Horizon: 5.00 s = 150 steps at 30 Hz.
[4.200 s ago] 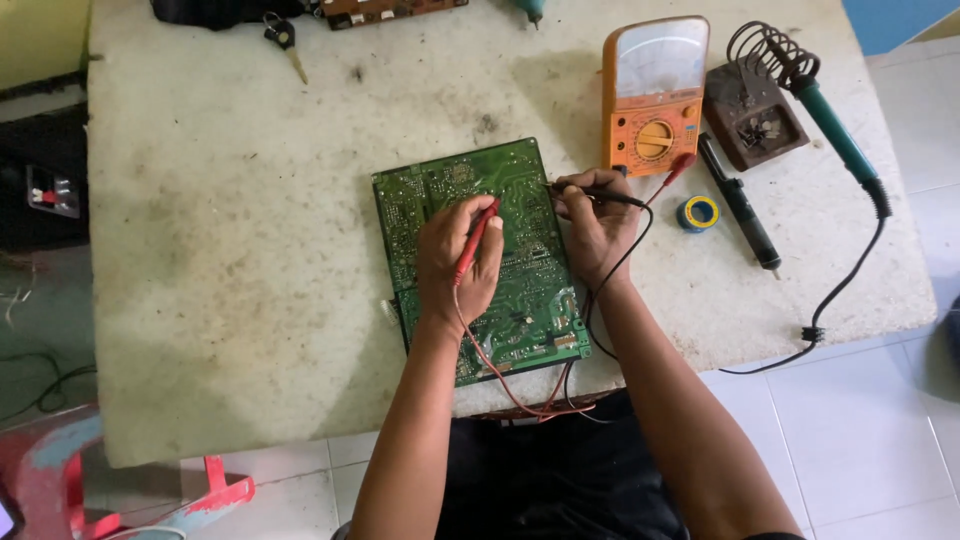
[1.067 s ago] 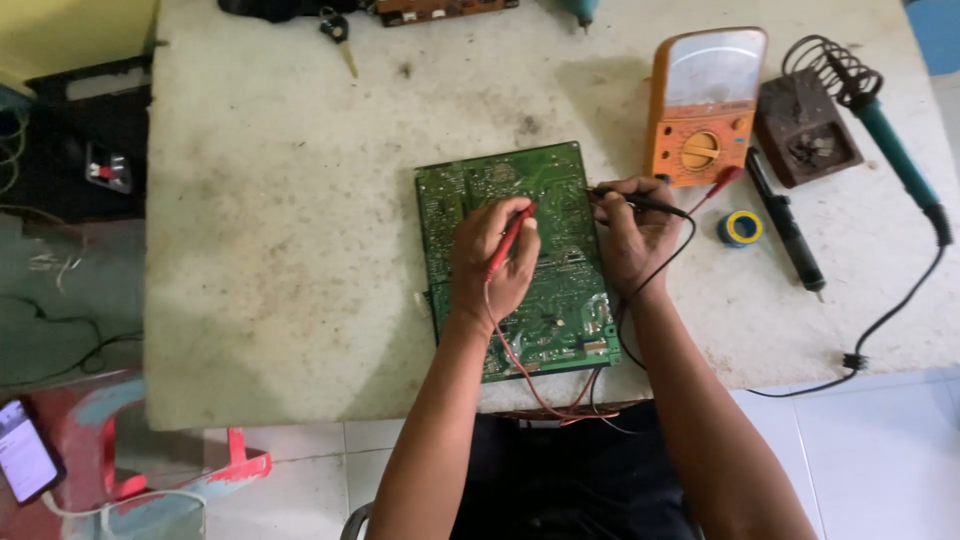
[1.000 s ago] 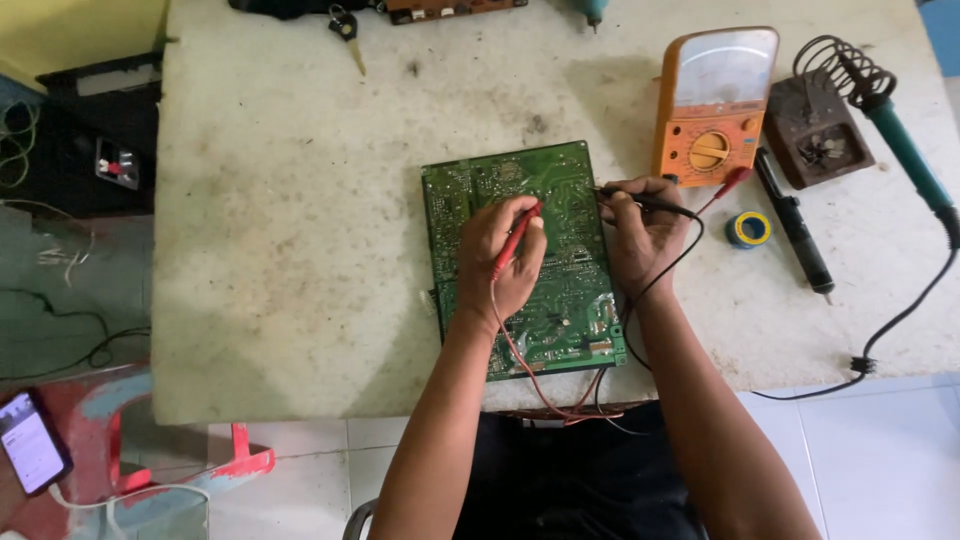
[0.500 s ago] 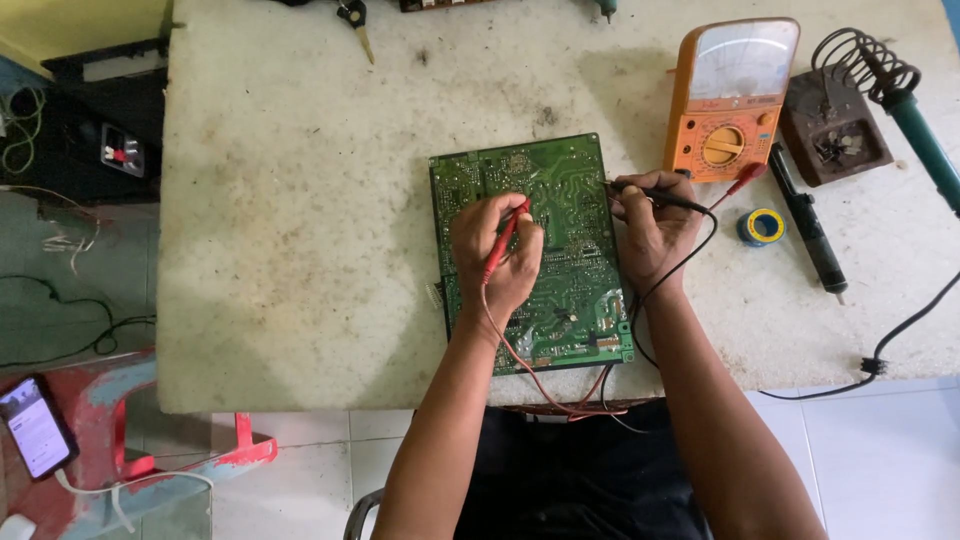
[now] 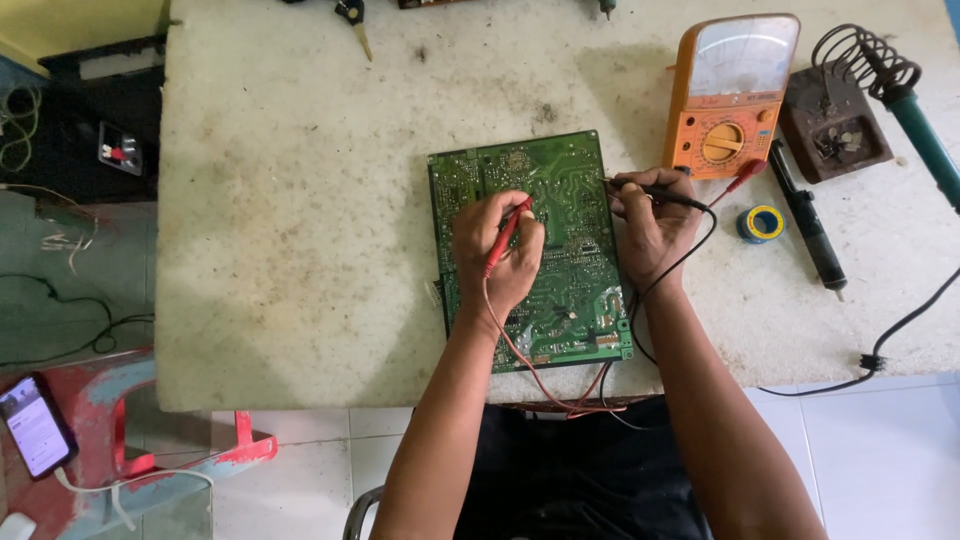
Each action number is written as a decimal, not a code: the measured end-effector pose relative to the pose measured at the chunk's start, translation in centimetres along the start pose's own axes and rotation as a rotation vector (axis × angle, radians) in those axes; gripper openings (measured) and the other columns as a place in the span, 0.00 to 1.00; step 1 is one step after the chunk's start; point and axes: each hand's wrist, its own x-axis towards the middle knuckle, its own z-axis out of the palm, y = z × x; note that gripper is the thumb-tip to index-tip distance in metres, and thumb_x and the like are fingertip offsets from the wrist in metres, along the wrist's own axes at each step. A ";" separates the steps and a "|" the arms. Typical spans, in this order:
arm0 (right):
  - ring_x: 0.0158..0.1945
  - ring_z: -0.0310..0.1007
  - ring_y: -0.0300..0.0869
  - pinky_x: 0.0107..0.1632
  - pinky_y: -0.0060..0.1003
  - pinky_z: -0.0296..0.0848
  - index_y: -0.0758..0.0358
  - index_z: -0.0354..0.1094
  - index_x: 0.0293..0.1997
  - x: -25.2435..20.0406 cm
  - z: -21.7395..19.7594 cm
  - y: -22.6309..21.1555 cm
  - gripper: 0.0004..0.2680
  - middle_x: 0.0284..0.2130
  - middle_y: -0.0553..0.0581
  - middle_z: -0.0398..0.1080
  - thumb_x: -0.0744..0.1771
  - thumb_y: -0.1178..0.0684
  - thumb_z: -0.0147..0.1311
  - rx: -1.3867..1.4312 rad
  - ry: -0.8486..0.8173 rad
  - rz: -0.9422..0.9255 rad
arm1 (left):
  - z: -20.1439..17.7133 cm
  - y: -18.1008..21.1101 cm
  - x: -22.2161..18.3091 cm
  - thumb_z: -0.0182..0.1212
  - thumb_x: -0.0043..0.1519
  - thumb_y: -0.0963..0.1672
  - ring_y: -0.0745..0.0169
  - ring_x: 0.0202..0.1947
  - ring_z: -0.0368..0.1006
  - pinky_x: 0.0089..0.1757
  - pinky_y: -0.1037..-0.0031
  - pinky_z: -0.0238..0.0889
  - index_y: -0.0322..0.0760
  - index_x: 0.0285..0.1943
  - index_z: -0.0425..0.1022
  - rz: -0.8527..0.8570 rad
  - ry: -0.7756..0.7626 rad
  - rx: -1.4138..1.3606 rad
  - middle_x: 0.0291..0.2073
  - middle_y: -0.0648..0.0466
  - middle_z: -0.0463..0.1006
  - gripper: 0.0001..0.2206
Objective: Testing electrical components on a circuit board using a multimeter to check for continuity or voltage.
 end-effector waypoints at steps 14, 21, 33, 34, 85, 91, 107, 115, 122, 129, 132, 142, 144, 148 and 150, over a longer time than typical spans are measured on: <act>0.37 0.78 0.42 0.40 0.32 0.82 0.69 0.66 0.41 -0.1 0.3 -0.5 0.04 0.36 0.65 0.75 0.67 0.61 0.57 0.026 0.039 0.019 | -0.2 0.2 0.1 0.58 0.57 0.35 0.53 0.26 0.76 0.40 0.66 0.72 0.30 0.42 0.78 -0.003 -0.022 0.010 0.27 0.47 0.79 0.07; 0.33 0.77 0.40 0.37 0.30 0.81 0.69 0.67 0.40 0.0 0.6 -0.2 0.04 0.34 0.65 0.75 0.66 0.62 0.58 0.009 0.039 -0.020 | 0.1 -0.5 -0.1 0.60 0.56 0.36 0.51 0.28 0.77 0.41 0.65 0.71 0.33 0.42 0.78 0.005 0.000 0.053 0.27 0.48 0.80 0.07; 0.36 0.79 0.42 0.40 0.33 0.83 0.70 0.66 0.41 0.0 0.1 0.2 0.04 0.35 0.66 0.75 0.66 0.63 0.57 0.050 0.046 0.009 | 0.1 -0.5 -0.2 0.59 0.58 0.36 0.52 0.28 0.76 0.42 0.64 0.71 0.31 0.43 0.79 -0.005 -0.016 0.086 0.29 0.47 0.81 0.07; 0.36 0.79 0.42 0.40 0.33 0.83 0.71 0.66 0.41 0.0 0.1 0.3 0.03 0.35 0.66 0.75 0.66 0.63 0.57 0.062 0.049 0.008 | 0.0 -0.3 -0.1 0.59 0.58 0.36 0.53 0.28 0.76 0.41 0.64 0.71 0.31 0.43 0.79 0.002 -0.019 0.089 0.29 0.47 0.81 0.07; 0.30 0.76 0.41 0.35 0.34 0.81 0.68 0.68 0.38 0.4 -0.5 1.9 0.03 0.31 0.64 0.75 0.66 0.64 0.58 -0.016 0.038 -0.131 | -0.6 0.0 -0.2 0.61 0.55 0.38 0.51 0.31 0.77 0.42 0.65 0.68 0.41 0.41 0.79 -0.008 0.004 0.128 0.29 0.52 0.81 0.08; 0.49 0.80 0.51 0.54 0.45 0.78 0.69 0.71 0.42 -1.9 0.8 -3.0 0.05 0.37 0.66 0.77 0.66 0.65 0.63 -0.120 -0.111 -0.248 | -0.2 0.3 -0.1 0.61 0.55 0.38 0.48 0.31 0.76 0.42 0.63 0.69 0.40 0.41 0.79 -0.055 0.022 0.139 0.28 0.50 0.81 0.07; 0.53 0.79 0.49 0.62 0.44 0.70 0.64 0.74 0.43 -2.5 1.9 -3.8 0.06 0.38 0.61 0.79 0.66 0.59 0.66 -0.256 -0.324 -0.134 | -0.2 -0.3 0.2 0.60 0.57 0.38 0.52 0.29 0.75 0.42 0.66 0.67 0.41 0.41 0.78 0.048 0.007 0.111 0.27 0.52 0.79 0.07; 0.48 0.81 0.47 0.55 0.41 0.74 0.61 0.74 0.43 -2.3 1.7 -4.2 0.06 0.40 0.61 0.79 0.65 0.58 0.67 -0.319 -0.351 -0.091 | -0.1 0.1 0.1 0.61 0.55 0.39 0.49 0.29 0.77 0.41 0.65 0.69 0.42 0.39 0.78 0.006 0.045 0.147 0.27 0.51 0.80 0.07; 0.44 0.81 0.46 0.52 0.40 0.76 0.65 0.73 0.42 -2.6 1.6 -3.3 0.05 0.36 0.62 0.79 0.66 0.60 0.66 -0.226 -0.274 -0.091 | -0.4 0.5 0.4 0.62 0.54 0.40 0.48 0.31 0.78 0.42 0.65 0.70 0.44 0.39 0.80 -0.012 0.022 0.107 0.28 0.53 0.81 0.07; 0.45 0.81 0.47 0.52 0.40 0.76 0.62 0.77 0.42 -2.8 1.6 -3.5 0.06 0.37 0.61 0.79 0.64 0.56 0.68 -0.262 -0.285 -0.101 | -0.2 -0.8 -0.4 0.59 0.58 0.39 0.49 0.31 0.76 0.42 0.64 0.68 0.39 0.42 0.79 -0.009 -0.054 0.123 0.29 0.49 0.81 0.07; 0.45 0.81 0.46 0.54 0.40 0.76 0.65 0.75 0.42 -2.5 1.5 -3.0 0.05 0.37 0.61 0.79 0.65 0.60 0.67 -0.179 -0.317 -0.113 | -0.2 -0.4 0.0 0.60 0.57 0.39 0.49 0.32 0.77 0.42 0.66 0.69 0.40 0.41 0.79 -0.022 -0.006 0.118 0.29 0.49 0.81 0.07; 0.51 0.79 0.46 0.60 0.40 0.72 0.62 0.75 0.44 -2.7 2.0 -4.9 0.06 0.38 0.59 0.79 0.67 0.56 0.67 -0.344 -0.328 -0.110 | -0.3 0.6 0.5 0.60 0.56 0.38 0.52 0.27 0.77 0.39 0.66 0.70 0.37 0.39 0.79 -0.039 0.033 0.053 0.27 0.49 0.81 0.05; 0.50 0.79 0.44 0.60 0.40 0.71 0.62 0.75 0.44 -3.0 2.1 -4.6 0.06 0.37 0.59 0.80 0.67 0.56 0.67 -0.322 -0.328 -0.090 | -0.4 0.3 0.4 0.59 0.57 0.38 0.53 0.27 0.76 0.39 0.66 0.71 0.36 0.39 0.79 -0.042 0.009 0.012 0.27 0.49 0.80 0.05; 0.44 0.80 0.44 0.53 0.38 0.75 0.64 0.75 0.43 -2.7 1.4 -1.1 0.05 0.36 0.59 0.79 0.66 0.60 0.66 -0.102 -0.283 -0.088 | -0.3 -0.4 0.5 0.61 0.56 0.38 0.47 0.28 0.78 0.37 0.66 0.70 0.37 0.40 0.80 -0.002 -0.031 -0.001 0.26 0.47 0.80 0.06; 0.43 0.80 0.44 0.52 0.38 0.76 0.64 0.75 0.42 -3.1 2.0 -0.8 0.06 0.35 0.59 0.79 0.65 0.60 0.68 -0.105 -0.235 -0.117 | -0.6 -0.6 0.2 0.60 0.56 0.38 0.48 0.30 0.79 0.38 0.67 0.70 0.37 0.41 0.80 0.033 -0.050 0.020 0.27 0.48 0.81 0.07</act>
